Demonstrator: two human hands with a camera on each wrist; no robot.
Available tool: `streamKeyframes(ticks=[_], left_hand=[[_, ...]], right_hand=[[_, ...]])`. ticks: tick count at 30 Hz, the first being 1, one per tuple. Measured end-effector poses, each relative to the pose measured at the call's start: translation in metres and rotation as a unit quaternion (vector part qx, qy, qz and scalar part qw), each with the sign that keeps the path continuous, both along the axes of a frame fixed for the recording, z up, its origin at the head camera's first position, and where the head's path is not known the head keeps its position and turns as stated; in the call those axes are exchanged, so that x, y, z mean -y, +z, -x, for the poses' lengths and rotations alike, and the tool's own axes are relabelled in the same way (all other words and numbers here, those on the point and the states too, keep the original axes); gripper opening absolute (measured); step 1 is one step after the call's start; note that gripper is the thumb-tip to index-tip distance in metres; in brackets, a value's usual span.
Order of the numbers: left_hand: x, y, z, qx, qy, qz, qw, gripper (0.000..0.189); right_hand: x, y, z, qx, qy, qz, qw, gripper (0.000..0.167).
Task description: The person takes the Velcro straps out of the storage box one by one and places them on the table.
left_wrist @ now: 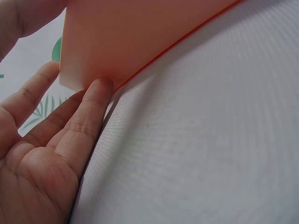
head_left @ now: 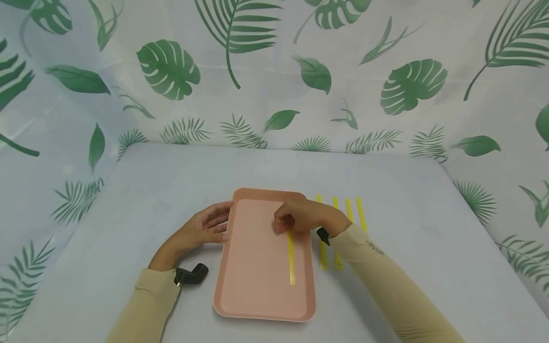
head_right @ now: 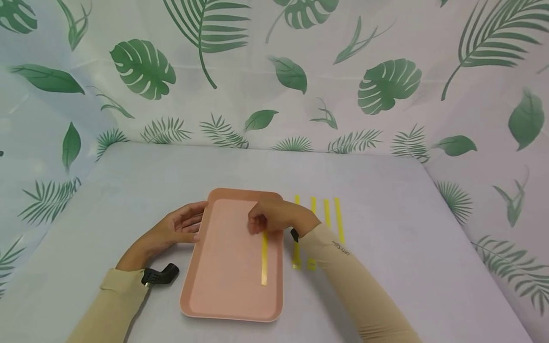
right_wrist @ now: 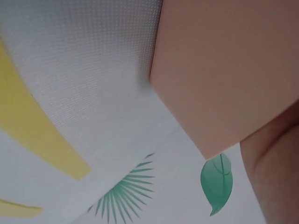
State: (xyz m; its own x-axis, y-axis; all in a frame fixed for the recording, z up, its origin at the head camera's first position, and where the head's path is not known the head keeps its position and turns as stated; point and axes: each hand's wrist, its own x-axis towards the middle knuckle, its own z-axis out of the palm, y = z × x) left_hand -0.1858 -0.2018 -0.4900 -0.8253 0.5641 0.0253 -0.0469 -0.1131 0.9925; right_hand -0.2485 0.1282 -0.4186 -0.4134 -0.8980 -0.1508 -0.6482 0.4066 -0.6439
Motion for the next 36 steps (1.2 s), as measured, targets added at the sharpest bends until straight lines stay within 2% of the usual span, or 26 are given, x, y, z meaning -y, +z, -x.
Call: streamKeyframes(ticks=[4, 11, 19, 27, 32, 36], left_hand=[[-0.002, 0.003, 0.002, 0.003, -0.002, -0.004, 1.0, 0.096], [-0.002, 0.003, 0.003, 0.004, -0.003, -0.004, 1.0, 0.096], [-0.003, 0.001, 0.0, 0.006, -0.001, 0.002, 1.0, 0.095], [-0.003, 0.001, -0.001, 0.007, 0.001, 0.006, 1.0, 0.094], [-0.002, 0.001, -0.001, 0.008, 0.003, 0.007, 0.9999, 0.094], [-0.002, 0.001, -0.001, 0.006, 0.003, 0.005, 1.0, 0.093]], right_hand=[[-0.001, 0.001, 0.001, -0.019, -0.011, -0.008, 0.9997, 0.042], [0.001, 0.001, 0.001, -0.015, -0.02, -0.007, 0.9997, 0.038], [-0.003, -0.004, -0.002, -0.058, -0.039, 0.001, 0.9976, 0.038], [-0.009, -0.002, -0.005, -0.048, -0.047, 0.066, 0.9956, 0.035], [-0.012, -0.001, -0.007, -0.049, -0.074, 0.086, 0.9923, 0.023], [-0.013, 0.002, -0.01, -0.04, -0.097, 0.112, 0.9881, 0.02]])
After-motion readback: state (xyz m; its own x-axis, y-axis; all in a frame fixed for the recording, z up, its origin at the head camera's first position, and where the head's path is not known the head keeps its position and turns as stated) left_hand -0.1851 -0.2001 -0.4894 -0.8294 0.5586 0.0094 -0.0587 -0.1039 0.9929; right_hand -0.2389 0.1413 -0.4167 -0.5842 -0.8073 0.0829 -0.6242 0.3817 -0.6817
